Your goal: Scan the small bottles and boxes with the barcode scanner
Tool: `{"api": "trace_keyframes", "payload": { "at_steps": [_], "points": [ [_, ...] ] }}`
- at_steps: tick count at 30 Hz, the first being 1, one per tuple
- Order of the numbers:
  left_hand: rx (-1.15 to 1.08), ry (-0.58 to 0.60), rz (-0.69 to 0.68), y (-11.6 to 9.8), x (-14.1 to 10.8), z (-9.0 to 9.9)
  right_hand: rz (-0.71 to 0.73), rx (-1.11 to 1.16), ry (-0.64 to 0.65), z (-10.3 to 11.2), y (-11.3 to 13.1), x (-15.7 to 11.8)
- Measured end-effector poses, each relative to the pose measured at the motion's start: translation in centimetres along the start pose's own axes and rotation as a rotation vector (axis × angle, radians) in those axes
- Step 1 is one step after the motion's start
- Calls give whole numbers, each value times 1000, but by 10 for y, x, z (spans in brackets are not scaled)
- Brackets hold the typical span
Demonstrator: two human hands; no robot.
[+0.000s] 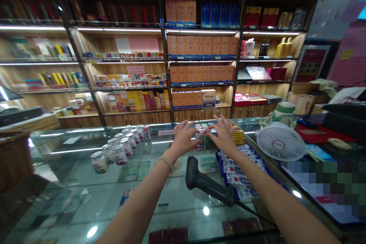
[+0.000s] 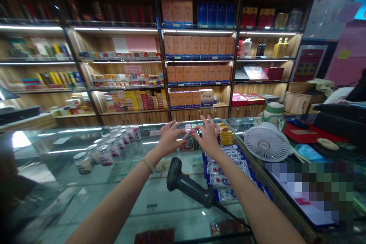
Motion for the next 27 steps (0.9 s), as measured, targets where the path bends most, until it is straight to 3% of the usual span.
{"api": "trace_keyframes", "payload": {
  "at_steps": [7, 14, 20, 27],
  "points": [
    [1, -28, 7, 1, 1, 1, -36, 68, -40, -1, -8, -1],
    [31, -107, 45, -7, -6, 24, 70, -83, -13, -2, -14, -4],
    [78, -177, 61, -9, -26, 39, 178, -175, 41, 3, 2, -10],
    [43, -280, 126, -2, -48, 42, 260, -233, 88, 18, 28, -1]
  ]
}}
Point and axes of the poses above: each hand's wrist, its own x-axis towards the middle knuckle, its own z-axis out of the back of the hand, y = z × x, the point moved 2 cm from there along x, towards the middle knuckle, and after that the axes turned 4 degrees about -x, right-handed, at the moved point
